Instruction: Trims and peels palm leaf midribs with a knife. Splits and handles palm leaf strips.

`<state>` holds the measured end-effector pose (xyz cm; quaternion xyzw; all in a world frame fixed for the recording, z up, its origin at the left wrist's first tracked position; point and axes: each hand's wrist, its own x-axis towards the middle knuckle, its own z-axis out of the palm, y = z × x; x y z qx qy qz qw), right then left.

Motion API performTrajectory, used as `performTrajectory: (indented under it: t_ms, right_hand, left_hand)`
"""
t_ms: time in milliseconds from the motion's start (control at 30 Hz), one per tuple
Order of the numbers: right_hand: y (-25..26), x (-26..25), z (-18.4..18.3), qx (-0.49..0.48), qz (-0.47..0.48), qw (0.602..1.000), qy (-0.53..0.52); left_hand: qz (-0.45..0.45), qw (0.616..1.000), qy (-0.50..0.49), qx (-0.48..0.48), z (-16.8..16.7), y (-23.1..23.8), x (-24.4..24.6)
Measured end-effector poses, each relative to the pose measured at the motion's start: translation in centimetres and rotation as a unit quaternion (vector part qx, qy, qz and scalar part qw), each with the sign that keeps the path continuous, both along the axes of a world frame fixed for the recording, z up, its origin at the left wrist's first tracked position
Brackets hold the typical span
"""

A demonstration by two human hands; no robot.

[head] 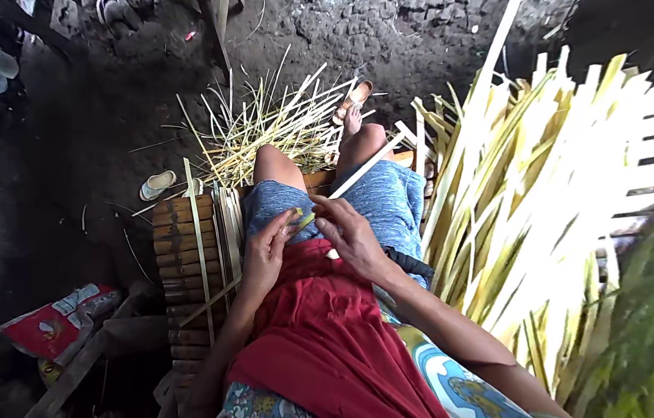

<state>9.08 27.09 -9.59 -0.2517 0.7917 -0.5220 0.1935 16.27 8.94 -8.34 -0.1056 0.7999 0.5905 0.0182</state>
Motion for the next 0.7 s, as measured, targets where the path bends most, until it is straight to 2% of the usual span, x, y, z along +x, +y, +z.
performTrajectory:
  t_ms: [67, 133, 200, 333, 433, 500, 567, 600, 667, 700]
  right_hand:
    - [0.4, -0.1, 0.4, -0.083, 0.01, 0.983, -0.161]
    - [0.3, -0.4, 0.0, -0.189, 0.045, 0.922, -0.335]
    - [0.2, -0.3, 0.2, -0.247, 0.048, 0.866, -0.432]
    - [0.1, -0.1, 1.1, -0.281, 0.021, 0.836, -0.47]
    - [-0.1, -0.1, 1.8, -0.304, 0.013, 0.821, -0.484]
    - [-0.1, -0.1, 1.7, -0.332, 0.023, 0.818, -0.469]
    - [-0.1, -0.1, 1.3, -0.347, 0.045, 0.846, -0.402]
    - [-0.1, -0.1, 1.2, -0.337, 0.049, 0.881, -0.329]
    - [-0.1, 0.1, 1.2, -0.264, 0.033, 0.958, -0.11]
    - [-0.2, 0.0, 1.2, -0.216, 0.023, 0.976, 0.006]
  left_hand:
    - [-0.022, 0.996, 0.073, -0.044, 0.1, 0.1, 0.5]
    - [-0.048, 0.987, 0.129, -0.083, -0.1, 0.4, 0.6]
    - [-0.055, 0.979, 0.163, -0.109, -0.1, 0.5, 0.7]
    - [-0.02, 0.974, 0.188, -0.126, 0.2, 0.8, 0.8]
    - [0.015, 0.958, 0.224, -0.18, 0.6, 1.1, 0.5]
    - [0.019, 0.953, 0.231, -0.194, 1.0, 1.1, 0.5]
    - [0.035, 0.961, 0.221, -0.163, 1.4, 1.3, 0.6]
    - [0.043, 0.966, 0.213, -0.14, 1.5, 1.5, 0.7]
    - [0.058, 0.972, 0.201, -0.108, 1.5, 1.8, 0.9]
    - [0.066, 0.972, 0.202, -0.104, 1.4, 1.9, 1.0]
